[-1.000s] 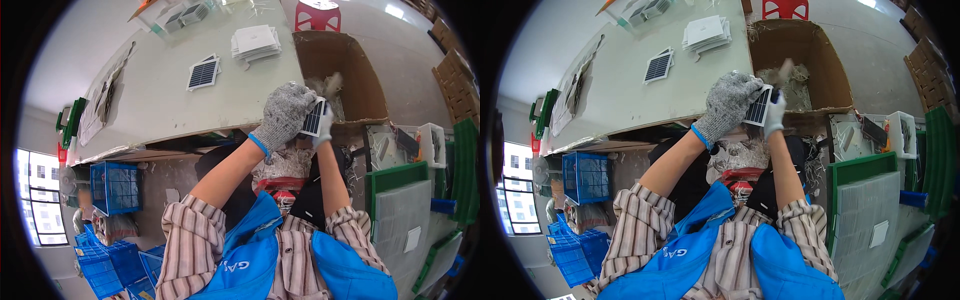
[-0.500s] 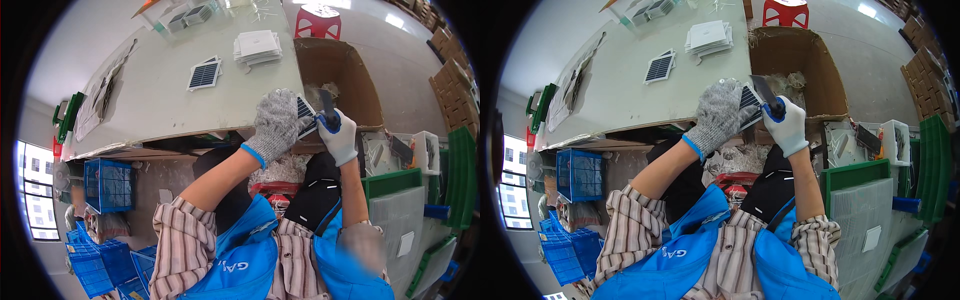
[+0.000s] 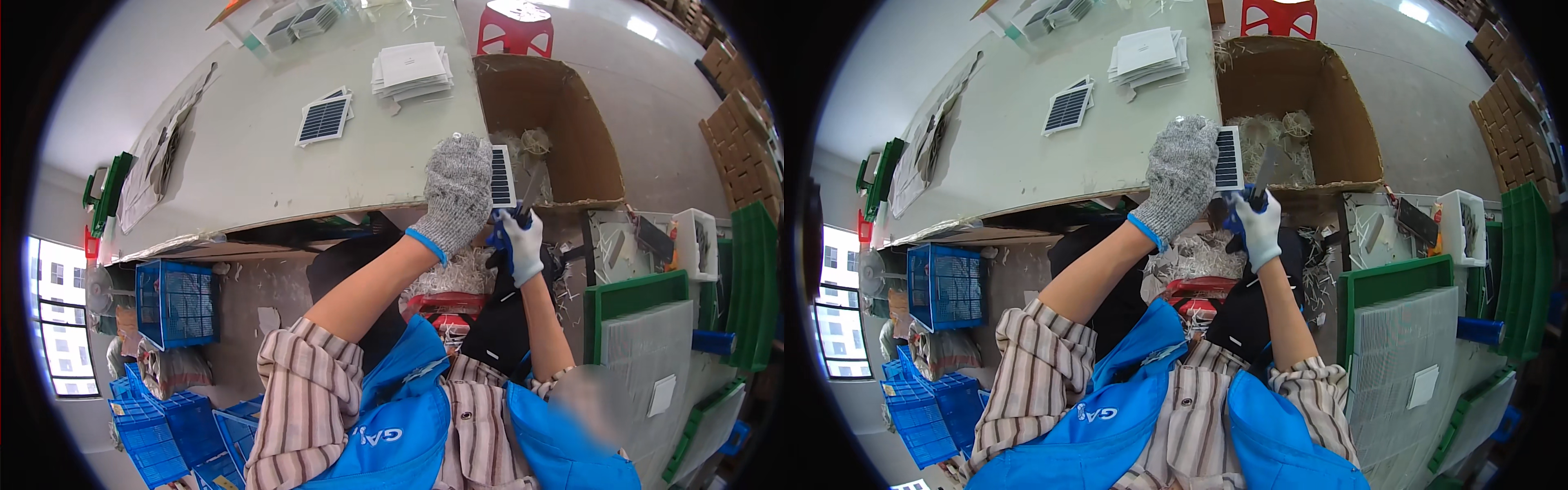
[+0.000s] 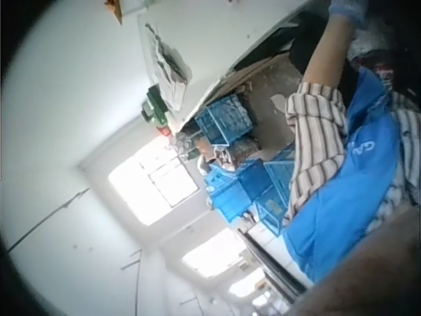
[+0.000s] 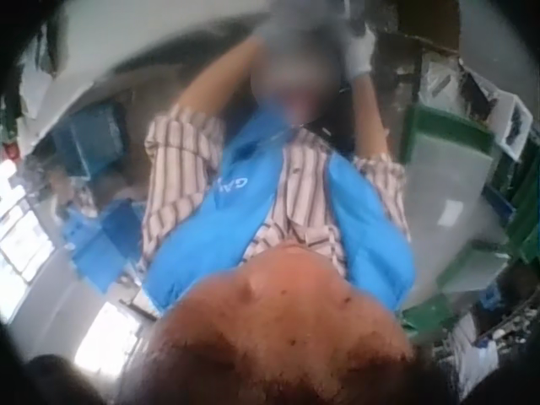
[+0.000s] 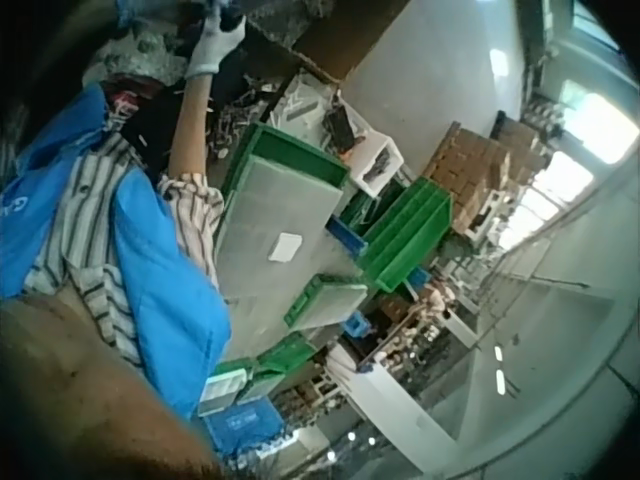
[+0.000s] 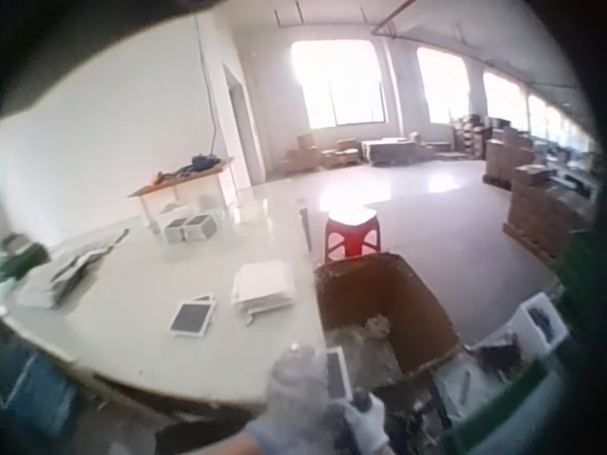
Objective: Trimming the edges of small solar panels using a utility knife.
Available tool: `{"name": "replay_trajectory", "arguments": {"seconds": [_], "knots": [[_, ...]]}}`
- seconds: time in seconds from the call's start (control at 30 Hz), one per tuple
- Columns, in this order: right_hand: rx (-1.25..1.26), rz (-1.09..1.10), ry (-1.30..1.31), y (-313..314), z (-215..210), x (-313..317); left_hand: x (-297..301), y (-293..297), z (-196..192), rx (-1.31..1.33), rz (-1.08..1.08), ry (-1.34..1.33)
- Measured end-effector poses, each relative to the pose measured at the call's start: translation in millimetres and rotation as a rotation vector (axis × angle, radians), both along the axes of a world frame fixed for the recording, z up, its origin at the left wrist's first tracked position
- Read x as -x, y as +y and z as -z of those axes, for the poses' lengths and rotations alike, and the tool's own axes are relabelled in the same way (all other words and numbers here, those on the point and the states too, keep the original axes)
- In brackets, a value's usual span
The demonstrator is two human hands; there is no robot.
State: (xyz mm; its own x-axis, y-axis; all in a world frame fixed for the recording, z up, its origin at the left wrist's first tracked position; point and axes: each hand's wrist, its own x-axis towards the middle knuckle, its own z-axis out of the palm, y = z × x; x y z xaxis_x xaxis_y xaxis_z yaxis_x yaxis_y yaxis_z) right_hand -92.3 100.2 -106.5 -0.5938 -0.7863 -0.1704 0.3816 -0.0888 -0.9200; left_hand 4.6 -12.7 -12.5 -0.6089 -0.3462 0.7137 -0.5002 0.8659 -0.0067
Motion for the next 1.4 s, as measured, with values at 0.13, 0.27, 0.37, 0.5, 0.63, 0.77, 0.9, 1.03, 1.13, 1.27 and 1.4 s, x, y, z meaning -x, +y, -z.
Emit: {"name": "replay_trajectory", "arguments": {"seconds": [0.13,0.27,0.37,0.5,0.63,0.77,0.9,1.03,1.13,1.27,1.4], "knots": [[0.174,-0.035,0.349,-28.8,-12.6,20.3,6.6,-3.2,-17.1,-0.175,0.054,-0.010],[0.202,-0.137,0.417,-29.7,-7.4,21.0,9.5,-0.8,-23.8,-0.242,0.062,0.020],[0.225,-0.221,0.177,-4.9,-18.6,-12.2,7.2,-1.7,-24.3,-0.226,0.061,0.002],[0.134,-0.351,0.650,29.6,-13.4,-54.8,12.6,0.3,-25.6,-0.239,-0.010,-0.084],[-0.017,0.158,0.419,8.5,2.2,-31.2,13.2,4.0,-21.4,-0.182,-0.020,-0.049],[0.000,0.356,0.763,-21.5,-2.4,-32.4,10.0,10.4,-22.1,-0.163,-0.036,-0.060],[0.559,0.214,-0.473,-88.2,52.1,1.3,17.5,4.6,-17.0,-0.131,0.022,-0.045],[0.143,0.336,1.067,-90.8,33.9,5.6,14.8,-0.5,-21.1,-0.210,0.021,-0.092],[0.070,0.312,0.858,-72.8,14.3,-8.8,12.2,-2.1,-22.6,-0.211,-0.003,-0.093],[0.024,0.223,0.699,-68.1,4.9,-19.5,7.7,-0.8,-24.3,-0.191,0.034,-0.108],[0.112,0.143,0.422,-78.1,2.2,-2.3,13.3,1.6,-27.6,-0.218,0.098,-0.129]]}}
